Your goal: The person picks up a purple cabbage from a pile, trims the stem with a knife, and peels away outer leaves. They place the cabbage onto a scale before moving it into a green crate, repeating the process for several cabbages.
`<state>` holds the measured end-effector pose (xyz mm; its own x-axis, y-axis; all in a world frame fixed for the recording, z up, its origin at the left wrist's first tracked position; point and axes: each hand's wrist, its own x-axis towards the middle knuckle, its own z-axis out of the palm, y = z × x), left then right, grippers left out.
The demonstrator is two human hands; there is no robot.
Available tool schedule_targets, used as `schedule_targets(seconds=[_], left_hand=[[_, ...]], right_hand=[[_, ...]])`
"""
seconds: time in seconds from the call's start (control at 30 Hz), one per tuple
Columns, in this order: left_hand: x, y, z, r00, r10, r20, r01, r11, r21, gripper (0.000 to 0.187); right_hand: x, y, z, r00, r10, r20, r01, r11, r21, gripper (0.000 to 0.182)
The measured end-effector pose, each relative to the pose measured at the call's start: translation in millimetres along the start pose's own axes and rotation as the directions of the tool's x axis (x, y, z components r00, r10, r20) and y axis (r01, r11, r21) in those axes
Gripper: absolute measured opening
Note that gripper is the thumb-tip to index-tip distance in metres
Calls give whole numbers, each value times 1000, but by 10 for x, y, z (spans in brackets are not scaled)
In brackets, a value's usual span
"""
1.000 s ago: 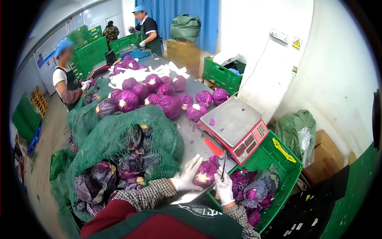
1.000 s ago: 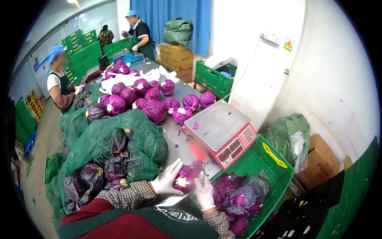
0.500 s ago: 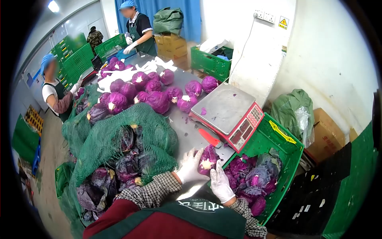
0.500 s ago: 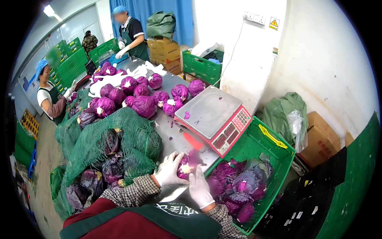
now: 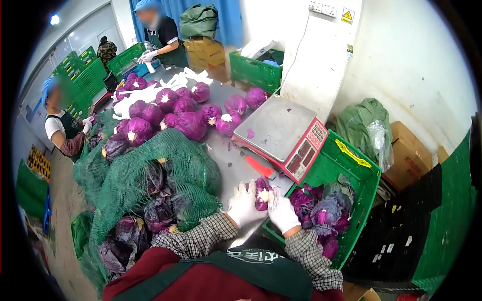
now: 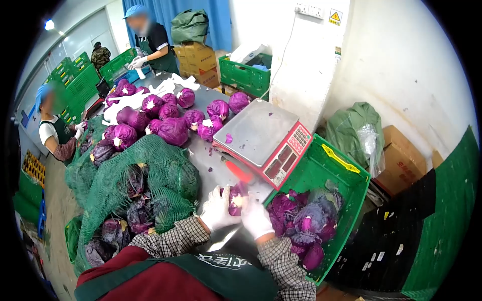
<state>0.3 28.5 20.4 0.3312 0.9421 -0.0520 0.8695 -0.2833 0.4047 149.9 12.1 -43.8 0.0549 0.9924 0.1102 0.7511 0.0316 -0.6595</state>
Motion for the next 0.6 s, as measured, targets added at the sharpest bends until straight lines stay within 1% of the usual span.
schedule_targets(seconds=[0.03, 0.07, 0.1, 0.13, 0.17, 0.2, 0.23, 0.27, 0.3, 0.33, 0.37, 0.4, 0.43, 0.47, 0.5, 0.57, 0.6], left_hand=[[-59, 3, 41, 999, 13, -30, -12, 1000, 24, 104], [-129, -6, 85, 998, 26, -64, -23, 998, 50, 104], [-172, -70, 89, 996, 52, -76, -54, 998, -17, 106], [-239, -148, 100, 993, 58, -101, -65, 996, -65, 108], [-303, -291, 162, 978, 126, -166, -141, 986, -87, 108], [-361, -450, 264, 957, 182, -226, -211, 971, -109, 109], [-395, -532, 302, 920, 238, -311, -284, 953, -109, 109], [-405, -592, 328, 937, 212, -279, -261, 953, -153, 109], [-402, -632, 327, 936, 221, -276, -278, 941, -190, 108], [-386, -674, 322, 932, 237, -274, -301, 927, -223, 108], [-399, -704, 328, 928, 238, -285, -312, 917, -249, 113], [-410, -779, 400, 925, 242, -293, -332, 890, -312, 112], [-484, -749, 431, 965, 137, -223, -244, 779, -577, 111], [-568, -672, 392, 992, 51, -113, -120, 602, -789, 109], [-638, -548, 330, 994, 49, -94, -106, 441, -891, 95], [-607, -448, 163, 996, 88, -20, -32, 131, -991, 88], [-594, -420, 137, 994, 111, 8, 12, -37, -999, 85]], right_hand=[[100, 238, 87, 996, -85, -19, 83, 992, -95, 35], [130, 320, -7, 993, -92, -69, 93, 996, 10, 36], [37, 554, 31, 950, -304, -71, 279, 929, -243, 36], [-41, 725, 113, 866, -500, -20, 431, 765, -478, 47], [-80, 697, 104, 961, -272, 45, 275, 958, -76, 57], [-167, 766, 208, 974, -224, -20, 223, 973, -52, 51], [-211, 701, 220, 990, -129, -50, 134, 984, 119, 44], [-250, 640, 216, 990, -74, -122, 97, 976, 193, 39], [-286, 561, 200, 981, -18, -194, 72, 960, 271, 36], [-319, 474, 179, 964, 37, -263, 59, 935, 350, 38], [-320, 490, 119, 964, 157, -216, -47, 895, 444, 37], [-314, 508, 38, 950, 270, -159, -148, 834, 532, 37], [-404, 516, -57, 949, 278, -148, -98, 708, 700, 36], [-479, 477, -129, 894, 441, -82, -152, 469, 870, 32], [-550, 598, -166, 885, 454, -104, -146, 483, 864, 32], [-778, 990, -176, 851, 500, -159, -141, 510, 849, 32], [-883, 1177, -168, 827, 527, -196, -135, 524, 841, 32]])
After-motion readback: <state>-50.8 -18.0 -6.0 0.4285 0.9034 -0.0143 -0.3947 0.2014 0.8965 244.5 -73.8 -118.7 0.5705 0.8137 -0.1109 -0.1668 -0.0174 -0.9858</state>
